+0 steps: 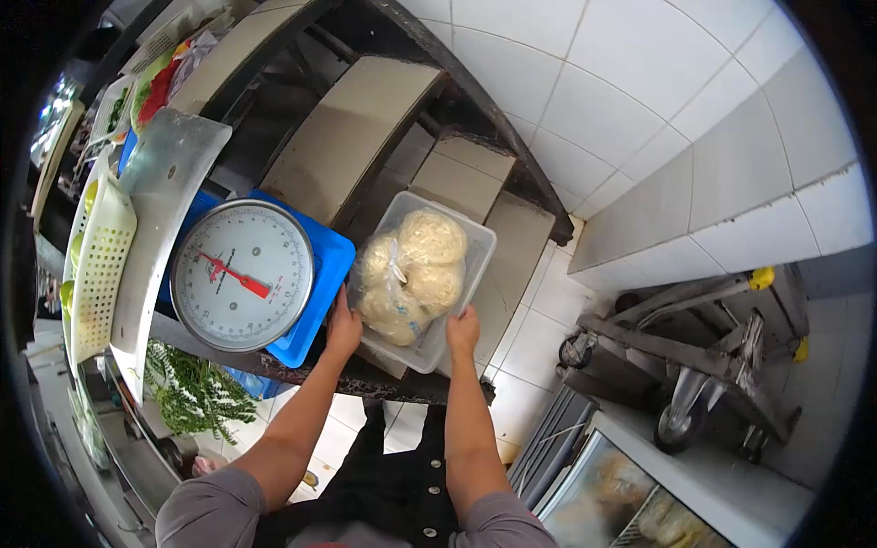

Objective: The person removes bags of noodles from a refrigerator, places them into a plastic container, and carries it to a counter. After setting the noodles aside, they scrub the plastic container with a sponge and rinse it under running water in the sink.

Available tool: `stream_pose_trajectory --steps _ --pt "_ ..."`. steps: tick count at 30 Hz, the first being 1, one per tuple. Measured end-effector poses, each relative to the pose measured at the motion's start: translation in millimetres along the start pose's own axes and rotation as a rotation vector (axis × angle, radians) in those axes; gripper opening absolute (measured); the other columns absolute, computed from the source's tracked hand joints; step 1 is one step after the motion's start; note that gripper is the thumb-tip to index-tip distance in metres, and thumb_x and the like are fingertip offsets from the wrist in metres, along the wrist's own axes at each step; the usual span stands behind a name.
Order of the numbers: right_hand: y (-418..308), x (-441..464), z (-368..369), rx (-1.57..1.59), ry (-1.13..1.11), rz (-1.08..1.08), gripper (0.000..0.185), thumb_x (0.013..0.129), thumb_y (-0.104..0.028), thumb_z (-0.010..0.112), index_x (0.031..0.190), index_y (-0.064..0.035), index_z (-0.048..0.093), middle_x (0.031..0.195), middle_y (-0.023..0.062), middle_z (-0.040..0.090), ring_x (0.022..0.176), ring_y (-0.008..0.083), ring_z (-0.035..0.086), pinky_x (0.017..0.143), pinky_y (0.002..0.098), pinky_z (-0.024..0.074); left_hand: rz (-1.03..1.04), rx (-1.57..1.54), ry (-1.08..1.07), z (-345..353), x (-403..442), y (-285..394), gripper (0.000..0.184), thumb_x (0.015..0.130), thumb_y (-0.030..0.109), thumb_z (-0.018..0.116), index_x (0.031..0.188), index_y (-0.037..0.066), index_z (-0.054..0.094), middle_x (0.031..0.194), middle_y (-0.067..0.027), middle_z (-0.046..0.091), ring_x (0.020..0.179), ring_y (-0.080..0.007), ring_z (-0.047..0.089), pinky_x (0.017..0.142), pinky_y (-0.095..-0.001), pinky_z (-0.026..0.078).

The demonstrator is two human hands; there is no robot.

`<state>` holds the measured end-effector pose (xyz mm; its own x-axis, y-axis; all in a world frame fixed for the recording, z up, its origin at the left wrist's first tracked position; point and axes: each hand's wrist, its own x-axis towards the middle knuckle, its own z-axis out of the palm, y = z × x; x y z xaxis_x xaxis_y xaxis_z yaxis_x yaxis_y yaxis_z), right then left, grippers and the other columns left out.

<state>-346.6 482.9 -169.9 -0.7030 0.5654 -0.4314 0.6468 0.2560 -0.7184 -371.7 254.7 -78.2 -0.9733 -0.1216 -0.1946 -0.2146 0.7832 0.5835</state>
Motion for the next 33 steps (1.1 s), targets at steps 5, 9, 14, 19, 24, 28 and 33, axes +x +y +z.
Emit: stream_pose_trajectory --steps 5,9,14,19,24,28,33 --pt "42 20 -27 0.135 0.043 -0.049 0.011 0.066 -0.008 0.057 0.071 -0.0013 0.051 0.060 0.0112 0.054 0.056 0.0245 0.052 0.056 0.0368 0.0420 -0.208 -0.170 -0.138 41 37 -24 0.048 0.071 0.019 0.067 0.115 0.003 0.055 0.110 -0.0183 0.061 0.104 -0.0339 0.057 0.087 -0.0407 0.044" --pt "62 14 -50 0.342 0.073 0.016 0.009 0.061 0.000 0.056 0.065 -0.0034 0.049 0.058 0.0012 0.046 0.054 0.0131 0.042 0.051 0.0296 0.0351 -0.163 0.032 -0.308 78 27 -53 0.037 0.070 0.016 0.065 0.104 0.004 0.058 0.094 -0.0184 0.065 0.091 -0.0359 0.061 0.079 -0.0405 0.048" --pt "86 -23 -87 0.467 0.096 -0.031 0.013 0.059 0.004 0.052 0.063 -0.0071 0.047 0.059 -0.0038 0.043 0.054 0.0080 0.038 0.049 0.0251 0.0290 -0.114 -0.345 -0.136 78 -30 -19 0.026 0.066 0.012 0.063 0.090 0.002 0.064 0.085 -0.0216 0.065 0.081 -0.0370 0.063 0.072 -0.0400 0.048" --pt "90 -94 -143 0.488 0.133 -0.135 0.016 0.061 0.005 0.051 0.064 -0.0075 0.040 0.062 -0.0058 0.037 0.057 0.0064 0.034 0.049 0.0243 0.0288 -0.117 -0.365 -0.113 54 -114 -5 0.022 0.068 0.010 0.063 0.088 0.002 0.065 0.075 -0.0199 0.063 0.073 -0.0291 0.065 0.067 -0.0349 0.048" --pt "89 -190 -203 0.395 0.016 -0.041 0.011 0.062 0.002 0.050 0.072 -0.0013 0.054 0.068 -0.0026 0.050 0.062 0.0078 0.044 0.056 0.0230 0.0373 -0.176 -0.538 -0.168 8 -213 -14 0.019 0.068 0.012 0.064 0.082 0.002 0.059 0.070 -0.0178 0.059 0.066 -0.0282 0.061 0.061 -0.0376 0.045" --pt "58 -268 -207 0.367 0.004 -0.239 0.011 0.060 0.003 0.049 0.070 -0.0002 0.052 0.063 -0.0014 0.048 0.055 0.0086 0.041 0.051 0.0240 0.0360 -0.219 -0.436 -0.203 -50 -280 -36 0.017 0.067 0.014 0.061 0.076 0.001 0.053 0.066 -0.0177 0.055 0.062 -0.0279 0.057 0.059 -0.0384 0.043" --pt "81 -329 -174 0.478 -0.322 -0.334 0.021 0.059 0.004 0.050 0.078 0.0042 0.056 0.074 0.0039 0.059 0.065 0.0140 0.054 0.064 0.0262 0.0449 -0.306 -0.661 -0.018 -105 -372 -107 0.017 0.068 0.014 0.060 0.074 0.001 0.051 0.065 -0.0172 0.053 0.059 -0.0266 0.054 0.058 -0.0388 0.042"
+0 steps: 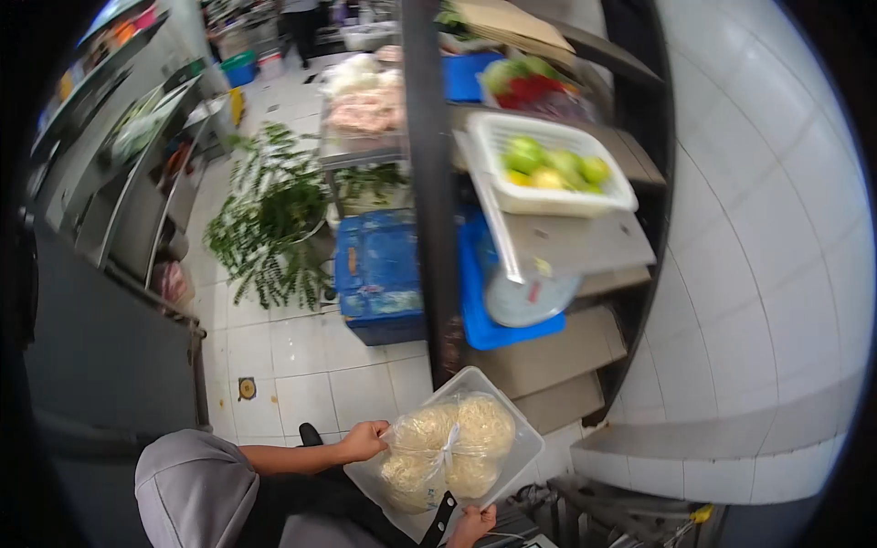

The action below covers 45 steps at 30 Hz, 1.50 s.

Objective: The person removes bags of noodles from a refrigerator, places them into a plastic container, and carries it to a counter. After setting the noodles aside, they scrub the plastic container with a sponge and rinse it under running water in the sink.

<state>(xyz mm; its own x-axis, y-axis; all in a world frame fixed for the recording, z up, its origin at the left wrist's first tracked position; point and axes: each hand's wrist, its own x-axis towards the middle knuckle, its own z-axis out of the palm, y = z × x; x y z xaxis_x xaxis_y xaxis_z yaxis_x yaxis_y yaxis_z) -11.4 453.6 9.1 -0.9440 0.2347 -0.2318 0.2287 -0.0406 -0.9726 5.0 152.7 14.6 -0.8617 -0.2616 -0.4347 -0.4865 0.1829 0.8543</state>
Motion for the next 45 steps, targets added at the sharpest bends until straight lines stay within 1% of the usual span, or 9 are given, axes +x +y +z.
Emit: stream_pose_trajectory --steps 1,2,5,18,19,20,23,35,45 --pt "-11 -16 23 -0.046 -0.016 0.045 0.021 0.058 0.005 0.049 0.078 0.0040 0.056 0.073 0.0037 0.058 0.065 0.0140 0.054 0.066 0.0261 0.0448 -0.023 -0.008 0.031 -23 -14 -11 0.018 0.068 0.014 0.061 0.074 0.001 0.051 0.065 -0.0175 0.054 0.060 -0.0273 0.054 0.058 -0.0391 0.042" --pt "-4 -26 45 -0.068 0.011 0.039 0.013 0.059 0.006 0.046 0.068 -0.0034 0.049 0.059 0.0001 0.048 0.049 0.0098 0.043 0.044 0.0247 0.0343 -0.054 -0.015 0.063 -49 -32 -22 0.018 0.067 0.014 0.061 0.075 0.001 0.051 0.066 -0.0178 0.055 0.061 -0.0280 0.054 0.058 -0.0394 0.042" --pt "-27 -67 117 -0.160 -0.143 0.224 0.017 0.062 0.006 0.046 0.073 -0.0063 0.050 0.056 -0.0001 0.046 0.040 0.0089 0.039 0.035 0.0235 0.0280 -0.057 0.002 0.232 -137 -89 -28 0.021 0.067 0.019 0.060 0.076 0.001 0.052 0.071 -0.0203 0.057 0.067 -0.0353 0.056 0.061 -0.0423 0.043" --pt "-157 -211 413 0.082 -0.981 0.112 0.033 0.053 0.011 0.045 0.083 0.0031 0.058 0.076 0.0068 0.061 0.064 0.0167 0.055 0.059 0.0243 0.0443 0.064 -0.266 0.789 -415 -297 -1 0.019 0.067 0.015 0.059 0.069 0.000 0.046 0.061 -0.0150 0.051 0.057 -0.0278 0.051 0.054 -0.0388 0.038" --pt "-160 -217 430 0.077 -1.019 0.138 0.035 0.051 0.011 0.045 0.083 0.0037 0.057 0.079 0.0084 0.062 0.068 0.0185 0.056 0.063 0.0248 0.0450 0.107 -0.299 0.803 -429 -300 -5 0.018 0.066 0.011 0.058 0.067 0.002 0.042 0.059 -0.0088 0.045 0.057 -0.0196 0.044 0.052 -0.0350 0.036" --pt "-161 -216 447 0.072 -1.035 0.138 0.034 0.051 0.011 0.045 0.083 0.0038 0.057 0.079 0.0083 0.062 0.068 0.0185 0.056 0.063 0.0247 0.0450 0.147 -0.322 0.819 -439 -298 -7 0.019 0.066 0.007 0.057 0.064 0.004 0.038 0.057 -0.0026 0.039 0.057 -0.0114 0.038 0.050 -0.0311 0.033" --pt "-157 -239 511 0.004 -1.037 0.152 0.033 0.052 0.011 0.045 0.082 0.0034 0.057 0.078 0.0080 0.062 0.064 0.0180 0.056 0.060 0.0240 0.0444 0.132 -0.290 0.874 -497 -289 -30 0.022 0.067 0.015 0.059 0.066 0.001 0.043 0.059 -0.0147 0.049 0.055 -0.0256 0.049 0.052 -0.0375 0.038" --pt "-135 -294 840 -0.109 -1.086 0.166 0.018 0.056 0.008 0.047 0.071 -0.0001 0.055 0.062 0.0049 0.056 0.047 0.0123 0.047 0.043 0.0233 0.0355 0.033 -0.347 0.947 -769 -180 -116 0.023 0.062 0.014 0.061 0.063 0.000 0.042 0.055 -0.0096 0.041 0.054 -0.0172 0.042 0.049 -0.0347 0.034" --pt "-135 -330 1088 0.034 -1.091 0.109 0.023 0.058 0.008 0.047 0.078 0.0009 0.056 0.071 0.0053 0.058 0.058 0.0143 0.052 0.054 0.0230 0.0415 0.141 -0.323 0.903 -1037 -80 -128 0.024 0.058 0.012 0.062 0.061 0.001 0.041 0.054 -0.0072 0.040 0.053 -0.0149 0.040 0.048 -0.0334 0.033"
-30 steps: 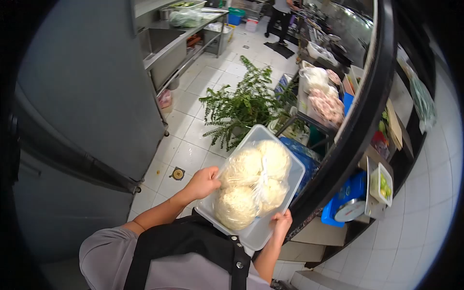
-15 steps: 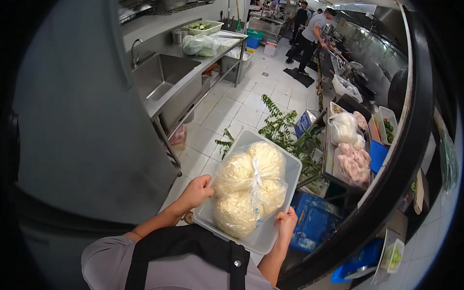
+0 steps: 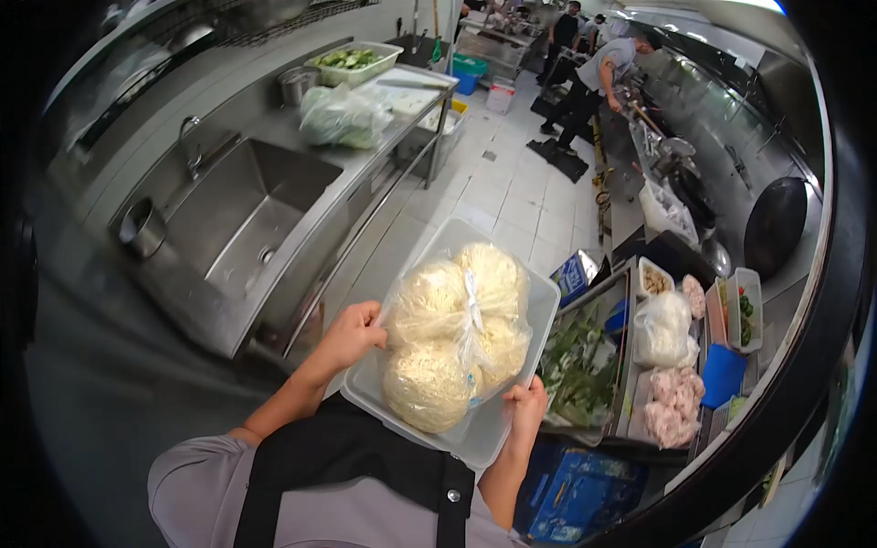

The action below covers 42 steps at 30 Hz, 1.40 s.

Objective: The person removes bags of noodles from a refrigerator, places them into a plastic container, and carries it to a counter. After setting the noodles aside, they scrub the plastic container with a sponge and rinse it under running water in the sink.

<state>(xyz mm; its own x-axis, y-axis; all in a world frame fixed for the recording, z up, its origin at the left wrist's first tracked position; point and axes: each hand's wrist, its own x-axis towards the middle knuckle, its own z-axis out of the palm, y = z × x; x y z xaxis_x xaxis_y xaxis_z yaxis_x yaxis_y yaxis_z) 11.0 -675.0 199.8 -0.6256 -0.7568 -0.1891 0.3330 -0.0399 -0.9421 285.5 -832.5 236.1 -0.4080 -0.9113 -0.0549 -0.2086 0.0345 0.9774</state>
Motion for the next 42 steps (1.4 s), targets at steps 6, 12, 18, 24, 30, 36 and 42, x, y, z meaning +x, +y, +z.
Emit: stream_pose_trajectory --steps 6,12,18,24,30,36,42 --pt "-11 103 33 0.090 0.141 -0.062 0.029 0.057 0.008 0.046 0.084 0.0046 0.057 0.080 0.0105 0.062 0.066 0.0197 0.058 0.060 0.0246 0.0459 0.029 0.022 -0.201 -2 158 16 0.024 0.062 0.014 0.063 0.061 0.002 0.042 0.055 -0.0105 0.048 0.054 -0.0180 0.046 0.049 -0.0351 0.036" --pt "-26 201 41 0.014 0.309 -0.093 0.029 0.057 0.009 0.045 0.083 0.0064 0.056 0.080 0.0104 0.062 0.067 0.0187 0.058 0.063 0.0233 0.0457 -0.026 -0.024 -0.448 33 310 19 0.021 0.063 0.012 0.062 0.062 0.004 0.043 0.056 -0.0053 0.047 0.055 -0.0136 0.045 0.049 -0.0320 0.035" --pt "-42 380 55 -0.016 0.434 -0.073 0.021 0.058 0.008 0.047 0.076 0.0016 0.055 0.064 0.0052 0.055 0.047 0.0133 0.045 0.044 0.0235 0.0348 -0.063 -0.022 -0.538 84 497 16 0.020 0.063 0.012 0.062 0.064 0.004 0.044 0.058 -0.0062 0.048 0.056 -0.0153 0.046 0.050 -0.0331 0.036" --pt "-90 571 100 -0.033 0.403 -0.002 0.031 0.059 0.007 0.047 0.089 0.0059 0.059 0.068 0.0061 0.059 0.052 0.0141 0.051 0.048 0.0231 0.0396 0.000 0.024 -0.418 94 676 54 0.019 0.063 0.015 0.062 0.067 0.003 0.048 0.061 -0.0111 0.054 0.057 -0.0208 0.052 0.052 -0.0356 0.039" --pt "-130 777 165 -0.064 0.240 -0.017 0.019 0.061 0.006 0.049 0.077 -0.0008 0.055 0.058 0.0033 0.052 0.034 0.0106 0.038 0.031 0.0241 0.0278 0.027 0.107 -0.333 78 858 88 0.019 0.064 0.016 0.060 0.069 0.001 0.050 0.061 -0.0123 0.054 0.058 -0.0214 0.053 0.053 -0.0355 0.040" --pt "-169 959 215 -0.106 0.266 0.048 0.021 0.059 0.008 0.049 0.077 -0.0012 0.054 0.055 0.0034 0.049 0.034 0.0119 0.038 0.031 0.0256 0.0288 0.045 0.076 -0.297 86 1047 108 0.021 0.063 0.018 0.061 0.068 0.001 0.050 0.061 -0.0139 0.054 0.057 -0.0259 0.053 0.053 -0.0372 0.040" --pt "-201 1127 234 -0.090 0.269 0.068 0.025 0.056 0.011 0.046 0.079 0.0037 0.054 0.069 0.0095 0.058 0.051 0.0192 0.053 0.045 0.0255 0.0423 0.024 0.014 -0.368 115 1229 126 0.021 0.063 0.017 0.062 0.064 0.003 0.047 0.059 -0.0111 0.053 0.056 -0.0223 0.052 0.052 -0.0365 0.039"
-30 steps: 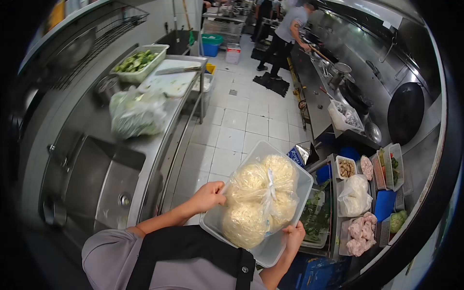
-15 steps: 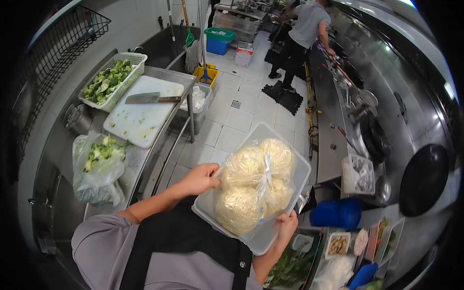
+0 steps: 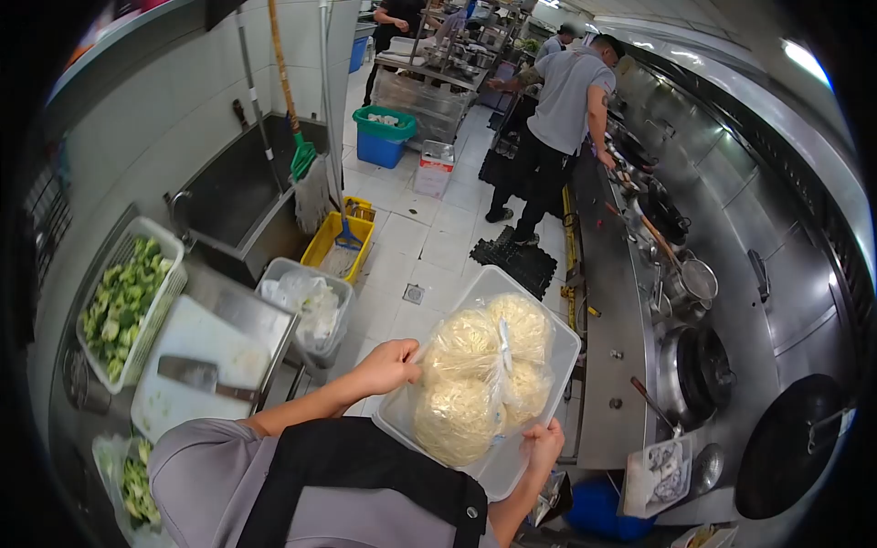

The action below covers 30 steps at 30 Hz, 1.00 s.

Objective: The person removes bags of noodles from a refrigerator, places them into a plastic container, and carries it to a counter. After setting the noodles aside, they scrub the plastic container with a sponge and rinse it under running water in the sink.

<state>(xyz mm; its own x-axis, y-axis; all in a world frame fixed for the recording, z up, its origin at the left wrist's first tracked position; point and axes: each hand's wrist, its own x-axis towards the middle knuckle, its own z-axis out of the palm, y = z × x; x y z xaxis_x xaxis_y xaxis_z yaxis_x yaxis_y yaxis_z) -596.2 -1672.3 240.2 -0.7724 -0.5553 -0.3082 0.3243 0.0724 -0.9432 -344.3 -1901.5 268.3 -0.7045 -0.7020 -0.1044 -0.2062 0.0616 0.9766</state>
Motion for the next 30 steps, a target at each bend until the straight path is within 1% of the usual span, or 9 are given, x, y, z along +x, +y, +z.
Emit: stream_pose_trajectory --steps 1,9,11,12,15,17,23,29,30 --pt "-8 26 12 -0.012 0.014 0.025 0.026 0.055 0.011 0.047 0.079 0.0044 0.055 0.072 0.0100 0.059 0.059 0.0201 0.056 0.052 0.0261 0.0449 0.001 0.006 0.001 -8 29 -2 0.021 0.063 0.017 0.062 0.064 0.003 0.047 0.059 -0.0111 0.053 0.056 -0.0223 0.052 0.052 -0.0365 0.039" --pt "-55 288 142 -0.008 -0.078 -0.075 0.025 0.054 0.011 0.048 0.076 0.0033 0.056 0.066 0.0069 0.056 0.055 0.0163 0.051 0.047 0.0256 0.0387 -0.012 -0.027 0.128 -70 270 -31 0.022 0.062 0.014 0.063 0.061 0.004 0.044 0.055 -0.0076 0.048 0.053 -0.0169 0.046 0.049 -0.0339 0.037" --pt "-67 365 185 -0.097 -0.180 -0.095 0.020 0.059 0.007 0.049 0.077 0.0002 0.055 0.054 0.0044 0.050 0.033 0.0136 0.038 0.031 0.0265 0.0306 -0.045 -0.012 0.229 -98 319 -13 0.021 0.061 0.012 0.063 0.061 0.004 0.044 0.056 -0.0070 0.049 0.053 -0.0165 0.046 0.050 -0.0335 0.037" --pt "-69 396 221 0.043 -0.189 -0.184 0.019 0.059 0.006 0.049 0.076 -0.0002 0.055 0.055 0.0041 0.051 0.035 0.0130 0.041 0.033 0.0262 0.0312 -0.085 -0.081 0.244 -112 345 -13 0.020 0.061 0.012 0.063 0.062 0.004 0.044 0.056 -0.0058 0.047 0.054 -0.0153 0.046 0.050 -0.0327 0.036" --pt "-116 460 300 -0.204 -0.307 -0.120 0.022 0.058 0.007 0.050 0.077 -0.0009 0.056 0.056 0.0027 0.050 0.036 0.0127 0.040 0.034 0.0260 0.0295 -0.091 -0.113 0.403 -153 399 -9 0.019 0.061 0.010 0.062 0.063 0.004 0.044 0.056 -0.0031 0.045 0.054 -0.0132 0.043 0.050 -0.0314 0.035" --pt "-129 507 351 -0.161 -0.417 -0.037 0.021 0.054 0.007 0.051 0.073 0.0009 0.057 0.066 0.0042 0.057 0.055 0.0144 0.050 0.049 0.0246 0.0385 -0.110 -0.232 0.457 -181 436 -11 0.019 0.061 0.007 0.061 0.063 0.005 0.043 0.056 -0.0006 0.042 0.054 -0.0113 0.041 0.049 -0.0301 0.034" --pt "-128 647 500 -0.092 -0.584 -0.039 0.021 0.053 0.008 0.051 0.072 0.0007 0.055 0.065 0.0054 0.057 0.050 0.0136 0.048 0.046 0.0241 0.0374 -0.051 -0.296 0.658 -276 559 -28 0.022 0.061 0.005 0.060 0.061 0.006 0.037 0.056 0.0015 0.039 0.053 -0.0093 0.037 0.047 -0.0283 0.030" --pt "-152 774 650 -0.157 -0.557 -0.087 0.018 0.053 0.005 0.052 0.071 0.0000 0.056 0.064 0.0043 0.057 0.056 0.0137 0.051 0.054 0.0233 0.0410 -0.109 -0.309 0.647 -398 703 -39 0.020 0.063 0.006 0.059 0.061 0.005 0.040 0.056 0.0006 0.040 0.055 -0.0095 0.039 0.048 -0.0279 0.031" --pt "-154 798 666 -0.162 -0.603 -0.116 0.020 0.053 0.006 0.052 0.071 0.0001 0.055 0.066 0.0043 0.057 0.056 0.0136 0.050 0.054 0.0233 0.0406 -0.105 -0.333 0.628 -417 718 -10 0.020 0.064 0.006 0.059 0.062 0.005 0.040 0.056 0.0002 0.041 0.055 -0.0097 0.040 0.049 -0.0277 0.032"
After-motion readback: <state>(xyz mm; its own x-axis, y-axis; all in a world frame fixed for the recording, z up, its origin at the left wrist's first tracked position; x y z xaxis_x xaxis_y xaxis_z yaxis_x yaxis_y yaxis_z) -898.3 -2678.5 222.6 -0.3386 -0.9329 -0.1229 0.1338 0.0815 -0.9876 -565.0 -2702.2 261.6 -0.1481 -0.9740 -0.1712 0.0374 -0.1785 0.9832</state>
